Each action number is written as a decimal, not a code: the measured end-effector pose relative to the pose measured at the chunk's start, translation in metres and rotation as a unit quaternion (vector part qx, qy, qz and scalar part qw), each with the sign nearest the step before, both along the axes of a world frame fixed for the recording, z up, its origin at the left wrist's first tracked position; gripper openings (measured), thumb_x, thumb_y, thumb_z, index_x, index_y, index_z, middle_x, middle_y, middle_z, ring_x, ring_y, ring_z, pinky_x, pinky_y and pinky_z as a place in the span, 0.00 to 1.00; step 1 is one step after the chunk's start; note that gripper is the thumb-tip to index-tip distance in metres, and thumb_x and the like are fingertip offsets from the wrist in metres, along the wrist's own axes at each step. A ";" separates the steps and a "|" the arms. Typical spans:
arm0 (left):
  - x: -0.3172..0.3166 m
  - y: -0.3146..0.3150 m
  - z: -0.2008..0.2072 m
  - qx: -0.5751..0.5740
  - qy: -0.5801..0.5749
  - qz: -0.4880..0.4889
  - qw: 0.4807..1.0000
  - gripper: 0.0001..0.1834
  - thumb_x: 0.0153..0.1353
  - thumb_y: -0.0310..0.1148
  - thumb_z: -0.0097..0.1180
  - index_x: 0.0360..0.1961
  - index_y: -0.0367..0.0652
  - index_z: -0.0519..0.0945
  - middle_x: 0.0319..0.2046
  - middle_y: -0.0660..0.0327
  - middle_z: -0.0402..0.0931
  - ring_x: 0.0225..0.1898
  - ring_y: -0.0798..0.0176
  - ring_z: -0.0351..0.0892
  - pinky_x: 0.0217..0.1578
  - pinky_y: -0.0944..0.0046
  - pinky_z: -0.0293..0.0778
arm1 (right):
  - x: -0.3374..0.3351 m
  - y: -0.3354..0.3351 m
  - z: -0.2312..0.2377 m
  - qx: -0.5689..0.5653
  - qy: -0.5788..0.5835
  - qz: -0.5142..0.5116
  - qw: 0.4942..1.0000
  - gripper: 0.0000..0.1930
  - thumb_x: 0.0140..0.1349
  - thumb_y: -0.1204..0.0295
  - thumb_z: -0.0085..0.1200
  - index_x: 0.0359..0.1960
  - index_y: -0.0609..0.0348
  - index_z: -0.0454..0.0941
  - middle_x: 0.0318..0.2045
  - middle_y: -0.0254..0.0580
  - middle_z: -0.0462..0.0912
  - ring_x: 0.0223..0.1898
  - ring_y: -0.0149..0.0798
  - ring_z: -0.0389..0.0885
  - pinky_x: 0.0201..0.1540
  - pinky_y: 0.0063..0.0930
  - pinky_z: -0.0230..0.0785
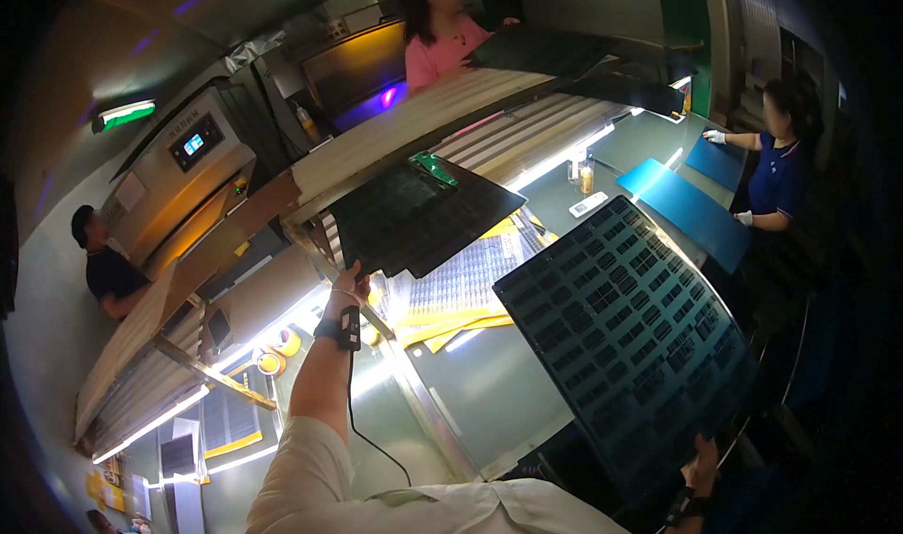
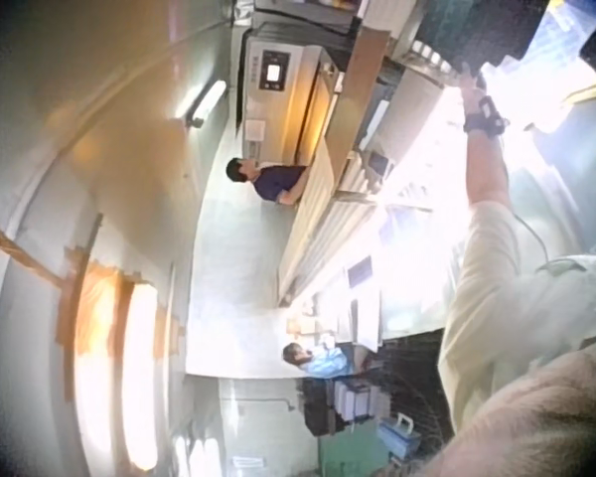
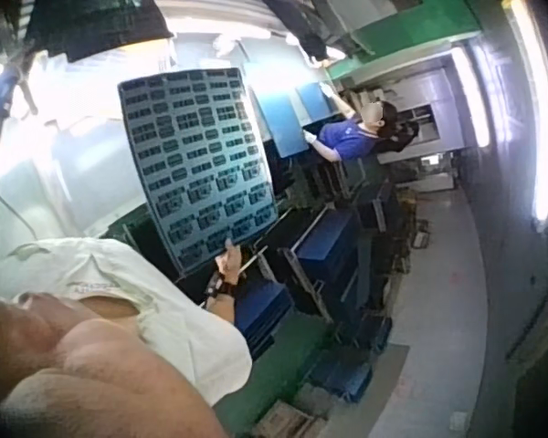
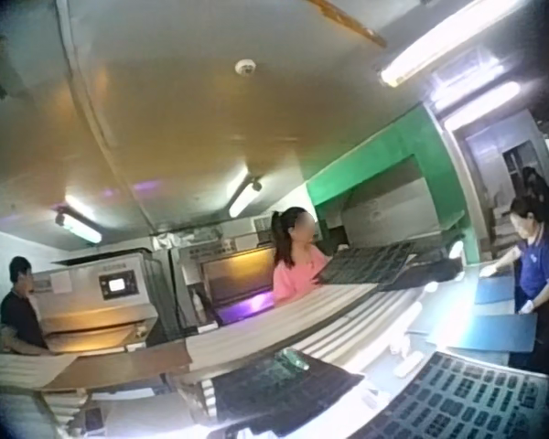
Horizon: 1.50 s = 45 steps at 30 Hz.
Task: Inspecting and organizing electronic circuit board panels into racks on a fabrication floor.
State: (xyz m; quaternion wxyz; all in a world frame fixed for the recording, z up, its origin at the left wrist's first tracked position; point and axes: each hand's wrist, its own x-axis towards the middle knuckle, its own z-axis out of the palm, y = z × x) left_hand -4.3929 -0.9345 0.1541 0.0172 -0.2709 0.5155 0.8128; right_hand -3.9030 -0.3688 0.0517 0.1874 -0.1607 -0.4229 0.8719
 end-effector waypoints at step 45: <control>0.036 0.009 -0.004 0.048 0.041 0.028 0.998 0.23 0.56 0.54 0.50 0.22 0.42 0.74 0.13 0.66 0.67 0.12 0.72 0.62 0.14 0.72 0.62 | -0.404 -0.274 0.160 0.940 0.287 0.040 0.182 0.24 0.50 0.66 0.52 0.50 0.62 0.70 0.44 0.53 0.75 0.52 0.49 0.70 0.62 0.54 0.41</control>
